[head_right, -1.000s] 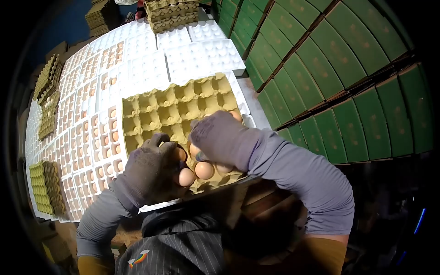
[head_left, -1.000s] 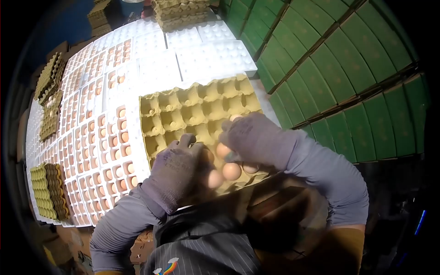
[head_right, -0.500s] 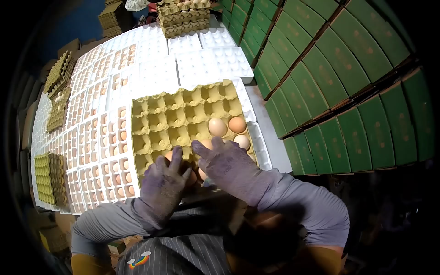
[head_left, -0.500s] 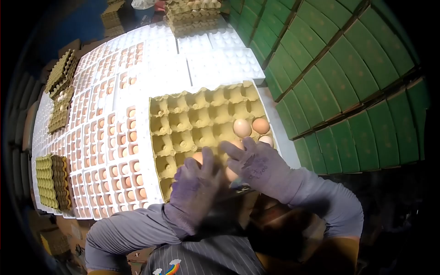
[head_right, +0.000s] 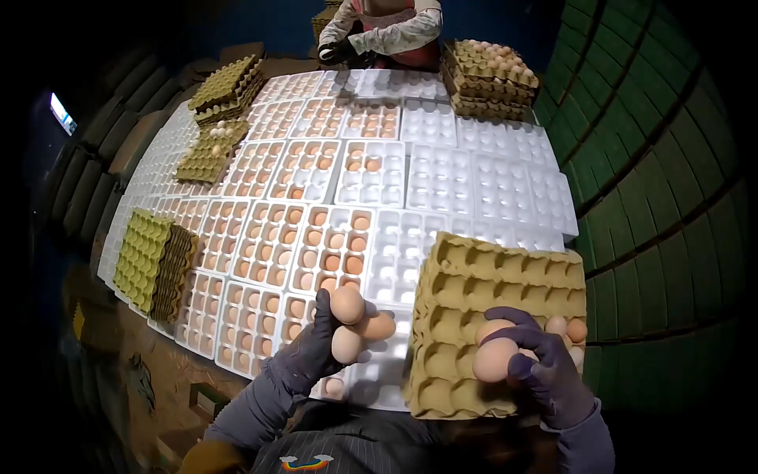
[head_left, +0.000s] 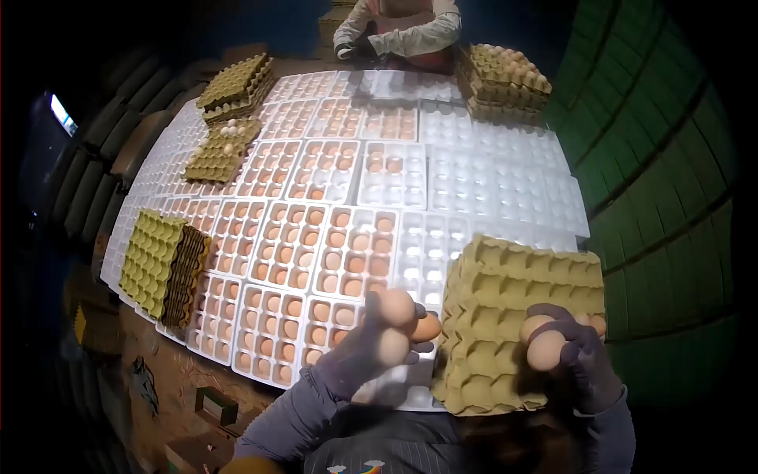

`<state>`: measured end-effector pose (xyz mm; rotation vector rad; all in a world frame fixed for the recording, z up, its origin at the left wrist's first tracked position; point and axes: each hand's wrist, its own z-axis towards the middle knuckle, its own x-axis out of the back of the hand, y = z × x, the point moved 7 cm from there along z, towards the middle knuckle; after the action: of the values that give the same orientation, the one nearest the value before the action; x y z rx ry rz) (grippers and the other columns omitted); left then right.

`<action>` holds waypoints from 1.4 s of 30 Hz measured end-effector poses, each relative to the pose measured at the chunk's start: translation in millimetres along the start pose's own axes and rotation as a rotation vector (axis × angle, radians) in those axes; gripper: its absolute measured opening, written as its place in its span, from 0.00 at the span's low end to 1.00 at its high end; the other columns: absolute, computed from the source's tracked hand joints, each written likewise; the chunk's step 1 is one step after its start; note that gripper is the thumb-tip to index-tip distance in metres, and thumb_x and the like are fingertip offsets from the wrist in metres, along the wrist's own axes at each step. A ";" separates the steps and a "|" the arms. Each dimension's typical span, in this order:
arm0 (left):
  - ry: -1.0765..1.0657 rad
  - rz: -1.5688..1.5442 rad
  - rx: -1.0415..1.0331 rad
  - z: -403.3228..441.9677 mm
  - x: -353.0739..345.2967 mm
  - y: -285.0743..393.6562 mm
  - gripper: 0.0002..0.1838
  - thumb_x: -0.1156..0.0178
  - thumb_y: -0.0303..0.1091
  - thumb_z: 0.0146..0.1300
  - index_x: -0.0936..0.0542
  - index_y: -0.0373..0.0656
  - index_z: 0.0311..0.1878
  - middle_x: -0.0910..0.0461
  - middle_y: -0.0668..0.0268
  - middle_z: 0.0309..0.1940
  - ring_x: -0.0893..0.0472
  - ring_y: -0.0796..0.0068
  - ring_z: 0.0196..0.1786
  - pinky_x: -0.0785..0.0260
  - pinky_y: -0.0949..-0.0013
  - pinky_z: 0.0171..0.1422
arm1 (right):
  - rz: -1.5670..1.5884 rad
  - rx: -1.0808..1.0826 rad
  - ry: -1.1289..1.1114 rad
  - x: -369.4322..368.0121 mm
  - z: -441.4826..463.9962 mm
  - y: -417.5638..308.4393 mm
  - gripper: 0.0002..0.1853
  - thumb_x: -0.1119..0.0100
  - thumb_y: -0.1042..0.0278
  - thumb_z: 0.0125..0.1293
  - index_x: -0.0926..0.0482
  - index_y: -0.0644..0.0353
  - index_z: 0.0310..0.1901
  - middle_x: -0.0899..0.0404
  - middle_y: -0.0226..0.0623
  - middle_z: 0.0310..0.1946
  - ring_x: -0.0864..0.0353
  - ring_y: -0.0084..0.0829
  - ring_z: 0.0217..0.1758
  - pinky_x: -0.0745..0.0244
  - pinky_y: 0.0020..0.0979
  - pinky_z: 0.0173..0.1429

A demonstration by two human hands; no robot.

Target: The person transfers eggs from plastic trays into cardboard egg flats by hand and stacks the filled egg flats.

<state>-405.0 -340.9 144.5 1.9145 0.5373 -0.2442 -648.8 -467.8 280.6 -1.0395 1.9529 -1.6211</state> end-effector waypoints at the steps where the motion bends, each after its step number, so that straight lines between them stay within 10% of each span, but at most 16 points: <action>1: 0.006 0.015 -0.008 0.4 25.9 5.8 0.50 0.63 0.81 0.67 0.28 0.43 0.68 0.20 0.58 0.59 0.17 0.64 0.57 0.19 0.61 0.49 | 0.075 -0.045 -0.044 -16.3 16.2 3.0 0.33 0.29 0.39 0.62 0.16 0.64 0.53 0.28 0.47 0.68 0.31 0.40 0.73 0.35 0.40 0.72; 6: 0.354 0.311 -0.081 53.1 197.1 60.9 0.29 0.33 0.53 0.69 0.21 0.38 0.60 0.19 0.63 0.51 0.18 0.71 0.48 0.23 0.64 0.57 | -0.234 -0.110 -0.272 -108.9 134.1 -28.0 0.24 0.23 0.61 0.59 0.16 0.63 0.55 0.28 0.45 0.67 0.35 0.39 0.76 0.35 0.42 0.74; 8: 0.521 0.894 -0.514 95.4 240.6 109.3 0.26 0.31 0.51 0.66 0.19 0.39 0.57 0.22 0.58 0.56 0.17 0.64 0.50 0.23 0.60 0.59 | -0.311 -0.098 -0.290 -142.2 189.6 -19.2 0.25 0.23 0.58 0.60 0.16 0.62 0.55 0.29 0.44 0.66 0.31 0.39 0.73 0.33 0.41 0.73; 14: 0.570 1.729 -0.271 223.2 286.1 117.7 0.24 0.31 0.50 0.61 0.19 0.50 0.56 0.33 0.57 0.66 0.22 0.50 0.60 0.23 0.52 0.61 | -0.850 0.067 -0.155 -174.0 337.3 31.8 0.30 0.25 0.45 0.57 0.17 0.57 0.56 0.33 0.45 0.70 0.20 0.47 0.63 0.24 0.42 0.65; 18: 0.605 1.498 -0.654 237.3 280.7 145.1 0.21 0.33 0.43 0.63 0.18 0.50 0.58 0.31 0.54 0.68 0.21 0.47 0.58 0.22 0.52 0.59 | -1.189 0.137 0.053 -172.2 410.7 49.5 0.26 0.29 0.50 0.61 0.18 0.49 0.59 0.35 0.42 0.73 0.23 0.46 0.66 0.23 0.44 0.66; 24: 0.336 1.535 -0.355 295.3 295.9 144.4 0.19 0.42 0.41 0.69 0.17 0.51 0.61 0.22 0.52 0.61 0.17 0.51 0.57 0.25 0.55 0.65 | -1.087 0.139 0.173 -185.9 483.7 96.0 0.18 0.35 0.62 0.64 0.17 0.43 0.57 0.26 0.37 0.65 0.19 0.41 0.61 0.23 0.40 0.64; 28: 0.474 1.085 -0.503 298.4 328.1 162.7 0.23 0.44 0.37 0.69 0.22 0.47 0.67 0.21 0.53 0.60 0.19 0.53 0.60 0.27 0.58 0.67 | -0.996 0.182 0.233 -176.9 512.4 105.7 0.16 0.37 0.62 0.66 0.15 0.43 0.56 0.18 0.34 0.54 0.17 0.38 0.54 0.23 0.37 0.62; 33: 0.739 1.595 -0.737 311.7 358.7 123.1 0.27 0.55 0.44 0.76 0.33 0.51 0.75 0.30 0.60 0.71 0.37 0.56 0.77 0.58 0.45 0.84 | -0.981 0.520 0.558 -152.9 507.1 127.2 0.16 0.39 0.66 0.70 0.17 0.47 0.59 0.19 0.42 0.54 0.16 0.41 0.49 0.21 0.36 0.58; 36: 0.739 1.851 -0.732 317.4 357.8 116.9 0.24 0.54 0.45 0.80 0.30 0.51 0.74 0.28 0.56 0.71 0.32 0.52 0.75 0.49 0.50 0.81 | -0.935 0.637 0.658 -144.1 502.1 143.1 0.19 0.43 0.72 0.70 0.19 0.50 0.61 0.18 0.46 0.55 0.16 0.47 0.54 0.22 0.40 0.61; 38: 0.699 1.707 -0.860 333.5 382.8 117.6 0.23 0.53 0.46 0.79 0.26 0.49 0.71 0.26 0.54 0.69 0.31 0.49 0.73 0.43 0.52 0.79 | -0.720 0.549 0.780 -138.8 502.2 153.2 0.20 0.46 0.76 0.63 0.19 0.66 0.57 0.18 0.57 0.52 0.21 0.55 0.59 0.27 0.46 0.67; 42: 0.744 1.515 -0.936 318.9 377.1 125.8 0.26 0.46 0.48 0.74 0.26 0.49 0.70 0.30 0.57 0.73 0.38 0.49 0.78 0.48 0.51 0.82 | -0.751 0.121 0.406 -172.1 483.7 121.5 0.23 0.42 0.58 0.67 0.22 0.47 0.64 0.20 0.47 0.61 0.20 0.49 0.63 0.25 0.44 0.67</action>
<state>10.2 -576.8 -33.3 0.9692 -0.4114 1.4573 -230.9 -652.6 16.9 -1.6188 1.7491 -2.4745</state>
